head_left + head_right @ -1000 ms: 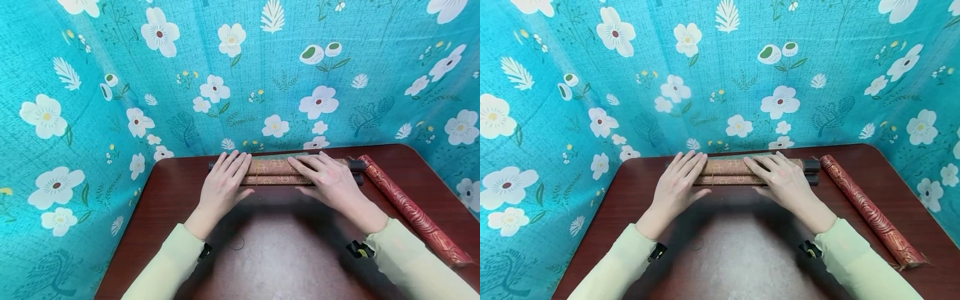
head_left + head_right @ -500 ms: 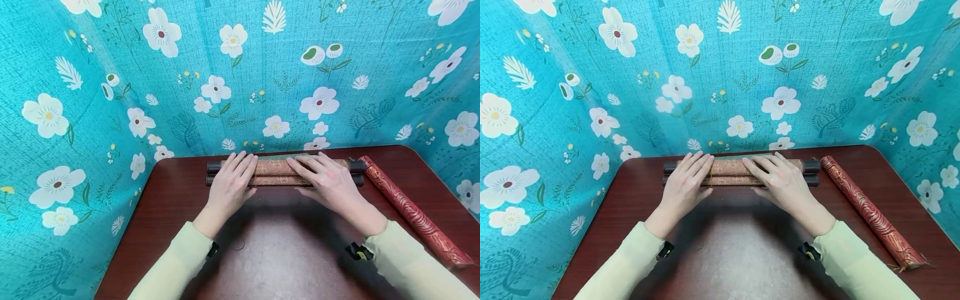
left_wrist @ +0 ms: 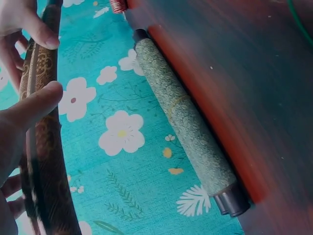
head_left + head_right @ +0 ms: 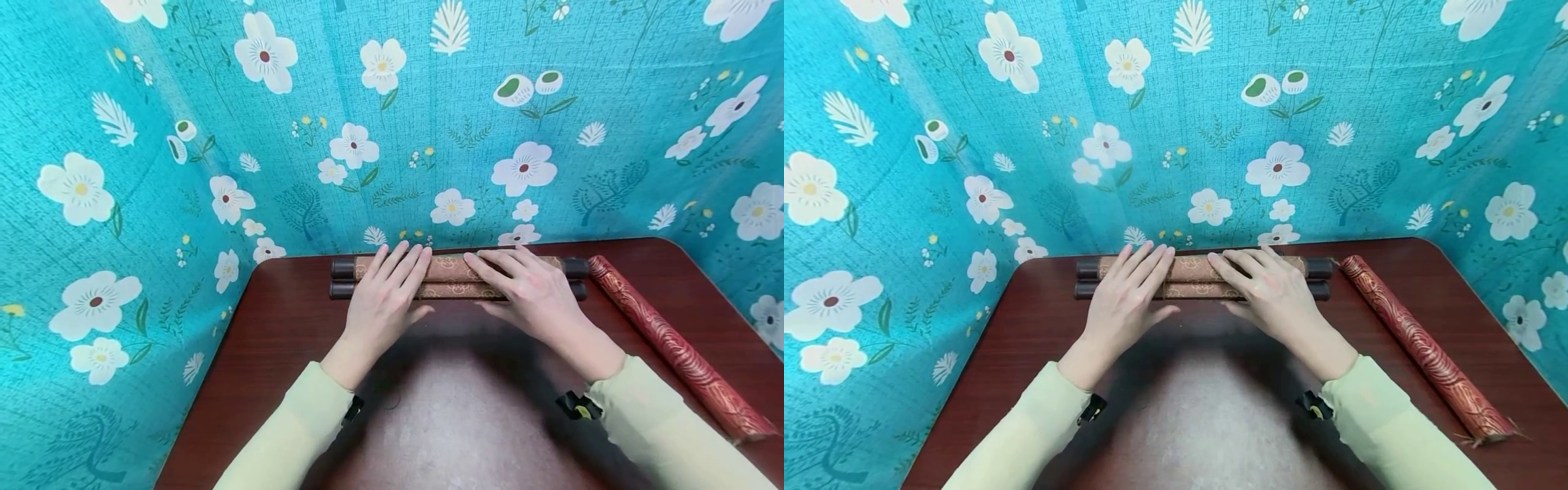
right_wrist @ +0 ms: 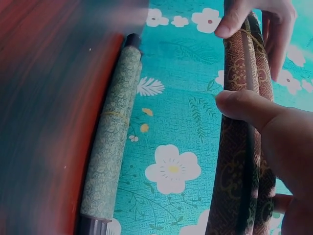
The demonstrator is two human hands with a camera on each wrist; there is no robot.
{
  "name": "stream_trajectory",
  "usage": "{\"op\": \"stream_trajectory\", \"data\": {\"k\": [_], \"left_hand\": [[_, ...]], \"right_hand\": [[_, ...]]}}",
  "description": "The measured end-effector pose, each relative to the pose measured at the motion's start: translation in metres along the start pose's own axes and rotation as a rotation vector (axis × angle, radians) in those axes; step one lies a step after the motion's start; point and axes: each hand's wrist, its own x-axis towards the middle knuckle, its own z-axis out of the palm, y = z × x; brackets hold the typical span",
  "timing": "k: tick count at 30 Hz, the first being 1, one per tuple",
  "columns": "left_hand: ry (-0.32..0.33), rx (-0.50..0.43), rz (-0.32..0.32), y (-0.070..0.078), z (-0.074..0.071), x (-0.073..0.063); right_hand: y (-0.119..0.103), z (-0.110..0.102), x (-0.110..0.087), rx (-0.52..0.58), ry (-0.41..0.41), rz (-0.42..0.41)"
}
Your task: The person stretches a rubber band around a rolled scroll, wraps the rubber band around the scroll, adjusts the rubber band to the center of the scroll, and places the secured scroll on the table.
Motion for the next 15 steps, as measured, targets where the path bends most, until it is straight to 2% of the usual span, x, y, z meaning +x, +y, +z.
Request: {"op": "stream_trajectory", "data": {"k": [4,8,15], "left_hand": [[-0.026,0.027,-0.013,-0.0035,-0.0016,-0.0066],[-0.039,0.056,-0.016,-0.0044,-0.0005,-0.0076],[-0.002,0.04,-0.017,-0.0016,0.0035,-0.0039]], "right_hand": [[0.0019,-0.0012,-0.0035,0.001,-0.013,0.001],[0.0014,-0.0038,-0.0042,-0.005,-0.026,0.004],[-0.0029,-0.0051,-0.001,0.012,-0.032,-0.012]]}}
